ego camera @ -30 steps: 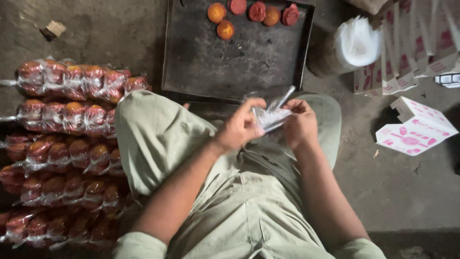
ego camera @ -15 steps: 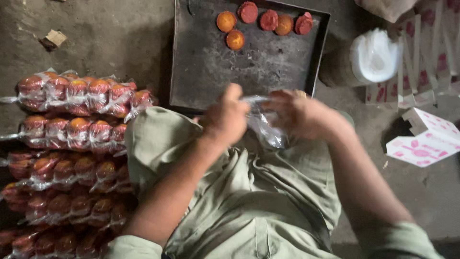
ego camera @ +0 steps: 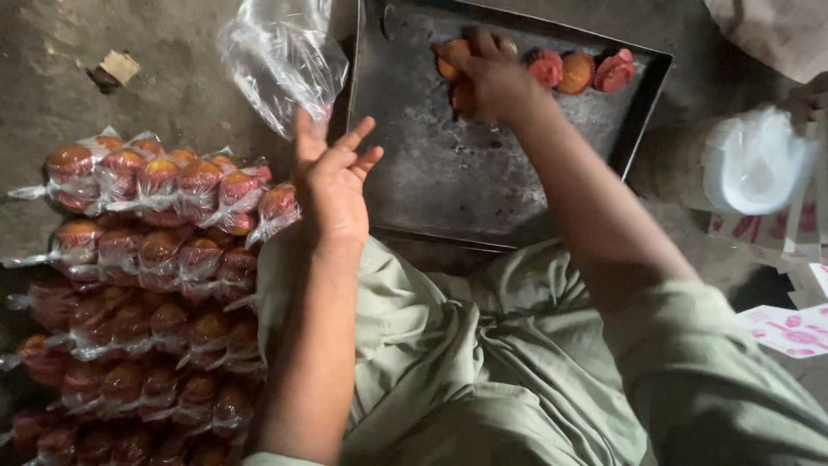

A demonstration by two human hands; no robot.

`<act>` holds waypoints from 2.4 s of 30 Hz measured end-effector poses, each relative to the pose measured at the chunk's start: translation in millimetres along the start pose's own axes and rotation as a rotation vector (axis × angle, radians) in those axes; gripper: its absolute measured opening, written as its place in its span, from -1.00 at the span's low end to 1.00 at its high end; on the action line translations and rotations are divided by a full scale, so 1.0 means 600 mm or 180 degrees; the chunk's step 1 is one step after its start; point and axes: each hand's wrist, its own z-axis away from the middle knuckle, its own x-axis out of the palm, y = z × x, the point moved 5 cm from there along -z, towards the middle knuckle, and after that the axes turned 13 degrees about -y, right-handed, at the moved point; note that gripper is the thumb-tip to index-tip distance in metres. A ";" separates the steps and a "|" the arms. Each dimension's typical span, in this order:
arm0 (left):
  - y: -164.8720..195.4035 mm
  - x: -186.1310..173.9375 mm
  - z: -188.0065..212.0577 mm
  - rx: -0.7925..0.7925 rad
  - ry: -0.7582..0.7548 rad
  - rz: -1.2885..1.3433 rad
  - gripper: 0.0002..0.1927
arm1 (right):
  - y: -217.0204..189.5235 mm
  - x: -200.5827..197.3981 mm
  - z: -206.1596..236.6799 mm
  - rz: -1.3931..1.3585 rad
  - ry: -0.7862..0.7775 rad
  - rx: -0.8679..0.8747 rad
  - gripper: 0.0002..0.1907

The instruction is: The person sits on the floor and packs small baked cakes into clear plastic bags, twisting and tying each bag closed. They place the tied bags into rows on the floor and on trays, then move filled trays aside and continue bagging remaining cakes from the tray.

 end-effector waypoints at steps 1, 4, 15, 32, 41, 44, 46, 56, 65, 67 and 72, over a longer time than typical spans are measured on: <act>-0.014 -0.003 -0.007 -0.0044 -0.0065 -0.0279 -0.07 | -0.011 0.015 0.016 -0.0002 0.0270 -0.0136 -0.31; -0.074 0.006 -0.015 -0.0168 -0.0386 -0.1004 -0.09 | -0.046 0.073 0.093 -0.0705 0.0350 0.0445 -0.45; -0.188 0.127 0.082 -0.1324 -0.1965 -0.1517 -0.64 | -0.198 -0.009 0.340 -0.1440 0.1907 0.0400 0.06; -0.183 0.119 0.239 -0.1490 -0.1886 -0.0843 -0.66 | -0.275 0.057 0.538 -0.4209 0.0938 -0.0200 -0.45; -0.172 0.134 0.270 -0.1721 -0.2001 -0.0283 -0.69 | -0.208 0.075 0.631 -0.5707 0.1315 0.0308 -0.77; -0.175 0.158 0.303 -0.1958 -0.2140 -0.0115 -0.65 | -0.211 0.070 0.632 -0.6176 0.1392 -0.0055 -0.80; -0.174 0.172 0.324 -0.2031 -0.2206 -0.0061 -0.64 | -0.212 0.071 0.627 -0.6259 0.1531 -0.0045 -0.81; -0.198 0.144 0.329 -0.1595 -0.2019 -0.0320 -0.68 | -0.250 0.084 0.625 -0.5773 0.1636 0.0301 -0.68; -0.244 0.160 0.341 -0.1057 -0.1900 -0.0827 -0.72 | -0.263 0.087 0.626 -0.4736 0.2025 0.0506 -0.51; -0.209 0.174 0.329 -0.0472 -0.1917 -0.2190 -0.70 | -0.254 0.088 0.635 -0.5046 0.1972 0.0773 -0.46; -0.102 0.192 0.296 0.0492 -0.1461 -0.5363 -0.81 | -0.224 0.036 0.682 -0.5309 0.2170 0.0821 -0.37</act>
